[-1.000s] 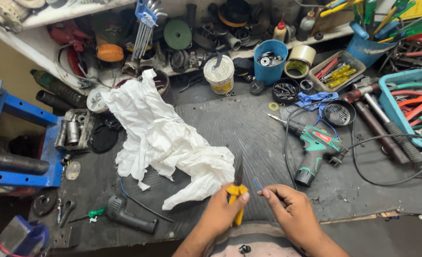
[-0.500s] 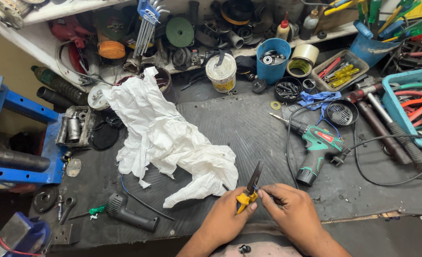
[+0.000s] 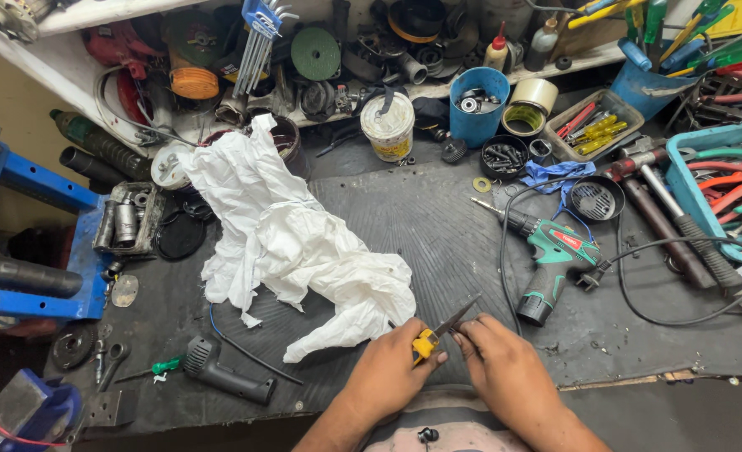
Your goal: The person works at a cluttered workbench on a teal electric grinder clamped in a blue fixture, first adjusting the tool and its handle, then turning to its power cord. They strip and cut the cord insulation with yellow-handled pliers and twist the exposed wire ends by hand.
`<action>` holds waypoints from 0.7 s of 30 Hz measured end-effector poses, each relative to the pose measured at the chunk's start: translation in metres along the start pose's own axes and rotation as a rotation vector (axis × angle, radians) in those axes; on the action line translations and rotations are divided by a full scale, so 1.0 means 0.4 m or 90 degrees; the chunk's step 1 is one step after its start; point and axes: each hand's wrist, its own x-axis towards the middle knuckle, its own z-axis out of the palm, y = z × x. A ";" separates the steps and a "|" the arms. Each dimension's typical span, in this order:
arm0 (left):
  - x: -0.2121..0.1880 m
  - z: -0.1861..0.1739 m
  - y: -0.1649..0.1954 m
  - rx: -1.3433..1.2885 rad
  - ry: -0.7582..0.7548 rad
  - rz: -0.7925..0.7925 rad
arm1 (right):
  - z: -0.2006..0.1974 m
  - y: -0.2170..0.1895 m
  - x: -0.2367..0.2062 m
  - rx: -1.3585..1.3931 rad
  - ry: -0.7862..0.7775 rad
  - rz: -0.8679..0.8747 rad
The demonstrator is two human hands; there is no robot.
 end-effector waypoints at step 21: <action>0.019 0.072 -0.070 -0.640 -0.041 -0.034 | -0.022 0.024 -0.021 0.278 -0.061 0.211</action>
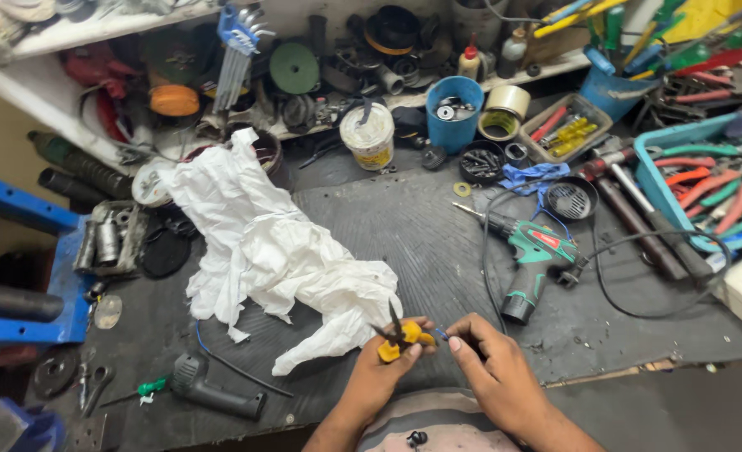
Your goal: The person works at a cluttered workbench on a teal electric grinder clamped in a blue fixture, first adjusting the tool and its handle, then turning to its power cord. They strip and cut the cord insulation with yellow-handled pliers and twist the exposed wire ends by hand.
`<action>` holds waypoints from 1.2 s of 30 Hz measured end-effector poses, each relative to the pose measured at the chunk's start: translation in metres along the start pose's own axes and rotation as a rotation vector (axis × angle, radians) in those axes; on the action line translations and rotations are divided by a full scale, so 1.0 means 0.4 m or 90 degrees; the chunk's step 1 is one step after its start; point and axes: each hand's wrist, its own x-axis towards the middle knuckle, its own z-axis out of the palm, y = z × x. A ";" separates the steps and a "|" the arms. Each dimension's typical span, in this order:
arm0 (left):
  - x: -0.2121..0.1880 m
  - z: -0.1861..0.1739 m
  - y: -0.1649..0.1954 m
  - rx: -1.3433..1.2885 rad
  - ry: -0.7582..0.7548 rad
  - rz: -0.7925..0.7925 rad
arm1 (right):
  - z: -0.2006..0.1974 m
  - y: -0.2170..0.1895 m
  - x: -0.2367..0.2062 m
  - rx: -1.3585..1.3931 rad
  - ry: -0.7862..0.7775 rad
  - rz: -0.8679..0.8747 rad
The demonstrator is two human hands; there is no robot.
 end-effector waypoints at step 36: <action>0.092 0.053 -0.097 0.254 -0.152 0.224 | -0.029 0.014 -0.006 0.193 0.149 -0.146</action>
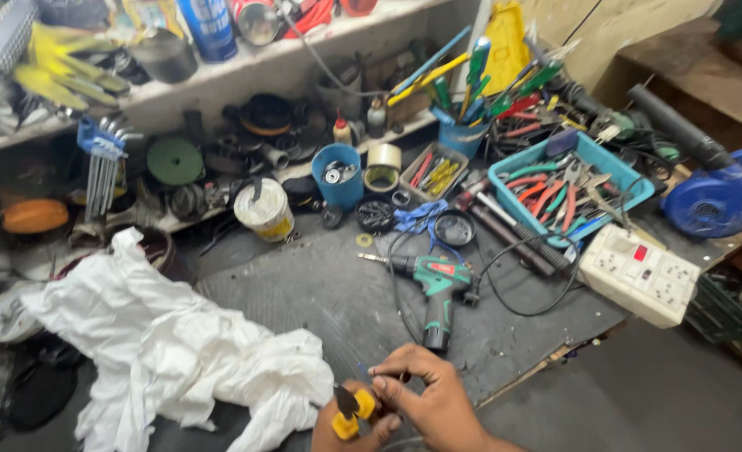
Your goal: The person works at a cluttered workbench on a teal electric grinder clamped in a blue fixture, first adjusting the tool and its handle, then turning to its power cord. They strip and cut the cord insulation with yellow-handled pliers and twist the exposed wire ends by hand.
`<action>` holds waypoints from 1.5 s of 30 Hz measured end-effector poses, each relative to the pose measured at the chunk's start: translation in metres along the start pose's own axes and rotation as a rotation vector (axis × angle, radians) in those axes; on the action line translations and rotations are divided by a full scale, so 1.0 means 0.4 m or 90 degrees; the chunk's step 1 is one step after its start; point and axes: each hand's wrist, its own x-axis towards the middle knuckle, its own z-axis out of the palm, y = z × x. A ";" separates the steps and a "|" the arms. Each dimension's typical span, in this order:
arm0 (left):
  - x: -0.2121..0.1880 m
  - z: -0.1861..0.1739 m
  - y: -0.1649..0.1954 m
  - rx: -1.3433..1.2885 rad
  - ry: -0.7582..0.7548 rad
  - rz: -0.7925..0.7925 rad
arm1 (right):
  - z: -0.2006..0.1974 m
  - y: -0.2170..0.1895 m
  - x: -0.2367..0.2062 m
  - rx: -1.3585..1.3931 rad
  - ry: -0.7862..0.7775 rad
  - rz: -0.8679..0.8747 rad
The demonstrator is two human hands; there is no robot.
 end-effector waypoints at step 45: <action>-0.010 -0.075 0.298 0.542 0.213 0.161 | 0.037 0.043 -0.032 -0.190 -0.101 -0.149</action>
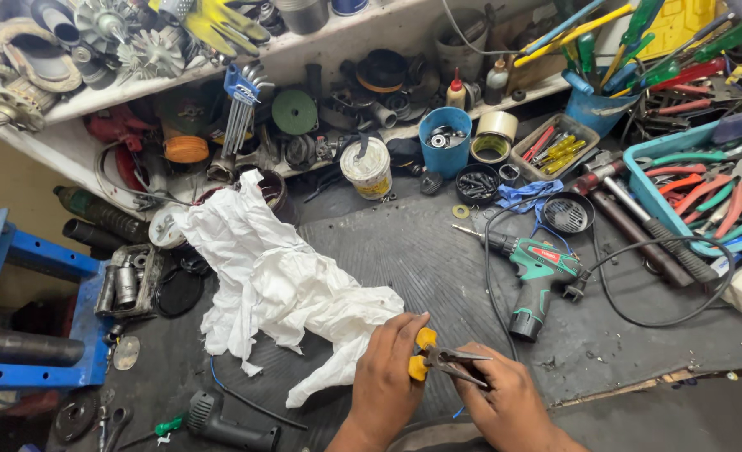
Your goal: The person works at a cluttered workbench on a teal electric grinder clamped in a blue fixture, first adjusting the tool and its handle, then turning to its power cord. They strip and cut the cord insulation with yellow-handled pliers and twist the exposed wire ends by hand.
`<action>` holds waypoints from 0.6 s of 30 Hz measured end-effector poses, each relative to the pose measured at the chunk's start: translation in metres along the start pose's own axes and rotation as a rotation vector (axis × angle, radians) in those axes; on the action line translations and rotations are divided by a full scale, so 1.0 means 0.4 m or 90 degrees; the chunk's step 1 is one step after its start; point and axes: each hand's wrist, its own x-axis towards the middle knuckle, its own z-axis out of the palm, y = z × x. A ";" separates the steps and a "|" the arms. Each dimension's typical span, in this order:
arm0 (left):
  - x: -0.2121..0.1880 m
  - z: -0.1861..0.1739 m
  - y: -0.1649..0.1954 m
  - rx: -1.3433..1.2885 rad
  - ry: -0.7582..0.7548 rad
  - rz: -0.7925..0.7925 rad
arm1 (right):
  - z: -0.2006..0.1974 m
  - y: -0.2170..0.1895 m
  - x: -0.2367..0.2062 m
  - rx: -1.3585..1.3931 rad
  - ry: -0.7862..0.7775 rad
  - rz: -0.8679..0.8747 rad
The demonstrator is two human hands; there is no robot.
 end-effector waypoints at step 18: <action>-0.028 0.028 -0.032 -0.241 -0.196 -0.286 | -0.011 -0.073 0.096 -0.237 -0.092 0.048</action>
